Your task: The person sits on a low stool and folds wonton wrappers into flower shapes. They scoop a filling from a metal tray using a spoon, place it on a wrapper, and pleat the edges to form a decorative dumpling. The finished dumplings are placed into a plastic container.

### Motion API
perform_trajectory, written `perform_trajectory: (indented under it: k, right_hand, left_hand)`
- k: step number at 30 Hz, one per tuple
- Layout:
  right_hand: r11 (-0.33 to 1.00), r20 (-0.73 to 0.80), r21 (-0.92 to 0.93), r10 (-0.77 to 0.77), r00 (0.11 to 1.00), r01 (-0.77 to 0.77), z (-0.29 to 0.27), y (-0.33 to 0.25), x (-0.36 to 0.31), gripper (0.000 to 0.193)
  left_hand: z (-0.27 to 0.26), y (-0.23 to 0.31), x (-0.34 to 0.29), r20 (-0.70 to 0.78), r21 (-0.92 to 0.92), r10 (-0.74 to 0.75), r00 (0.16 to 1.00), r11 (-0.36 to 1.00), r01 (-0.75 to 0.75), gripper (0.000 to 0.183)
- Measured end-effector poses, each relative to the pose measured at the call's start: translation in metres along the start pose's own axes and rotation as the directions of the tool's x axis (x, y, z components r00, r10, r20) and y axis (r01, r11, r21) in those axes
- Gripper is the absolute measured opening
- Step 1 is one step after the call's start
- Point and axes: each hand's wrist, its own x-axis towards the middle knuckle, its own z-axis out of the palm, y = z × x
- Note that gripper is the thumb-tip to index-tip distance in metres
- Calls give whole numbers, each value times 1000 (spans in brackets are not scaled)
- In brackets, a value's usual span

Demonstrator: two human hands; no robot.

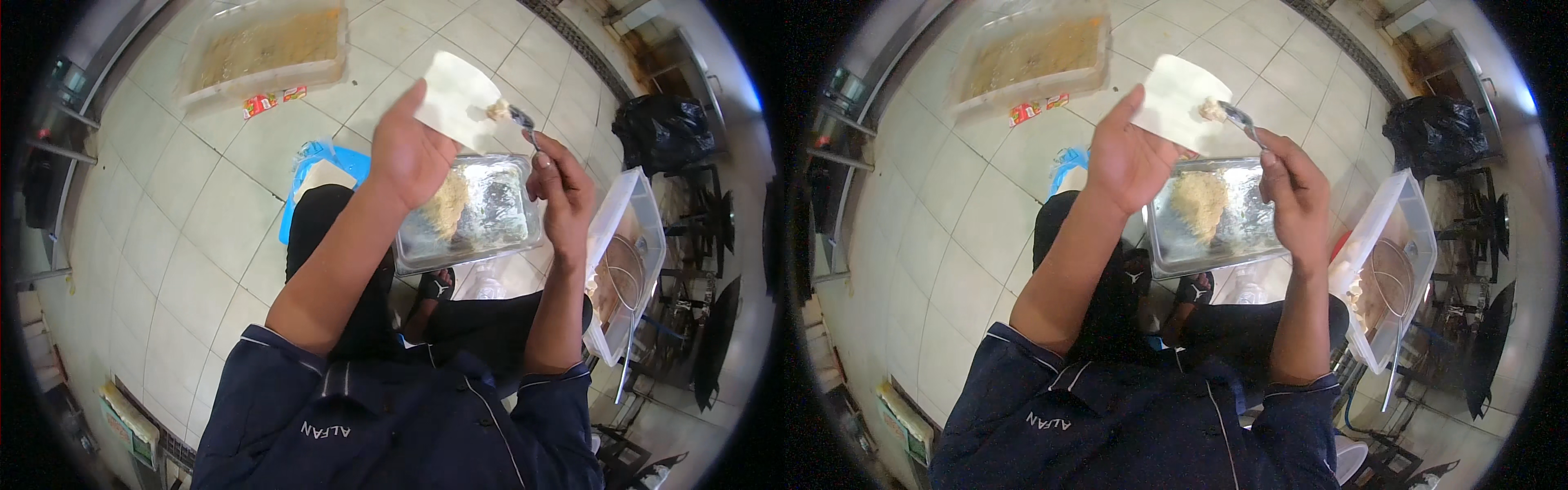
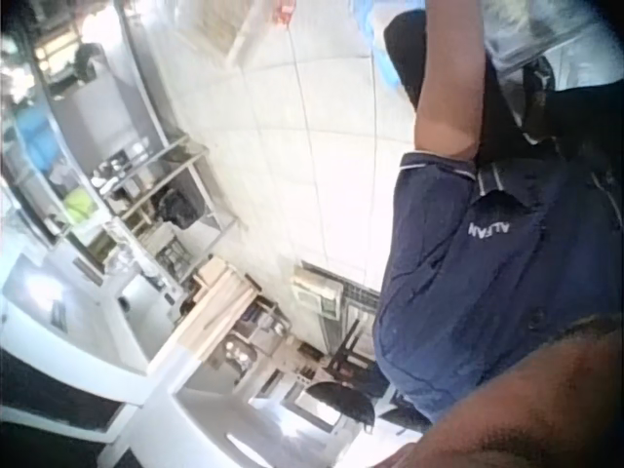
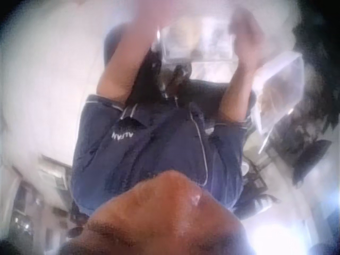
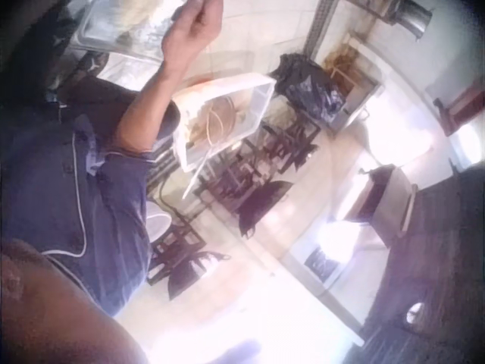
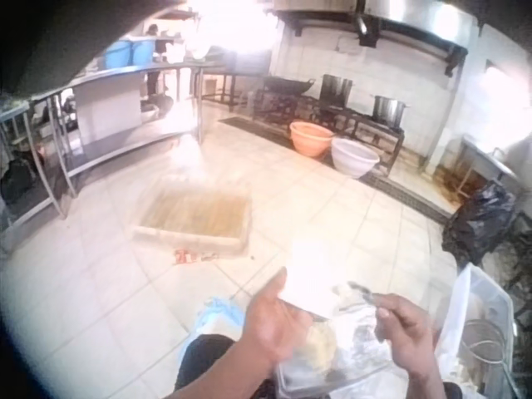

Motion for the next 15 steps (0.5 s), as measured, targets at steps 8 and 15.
perform_trajectory:
  k: [8,15]
  right_hand:
    - [783,-48,-574,-323,945,238,12,21,-18,46]
    - [735,-36,-645,-304,952,210,13,30,-25,51]
  left_hand:
    - [3,-32,-11,-18,1,-107,994,994,107,47]
    - [-3,-32,-6,-111,-13,-56,992,998,55,45]
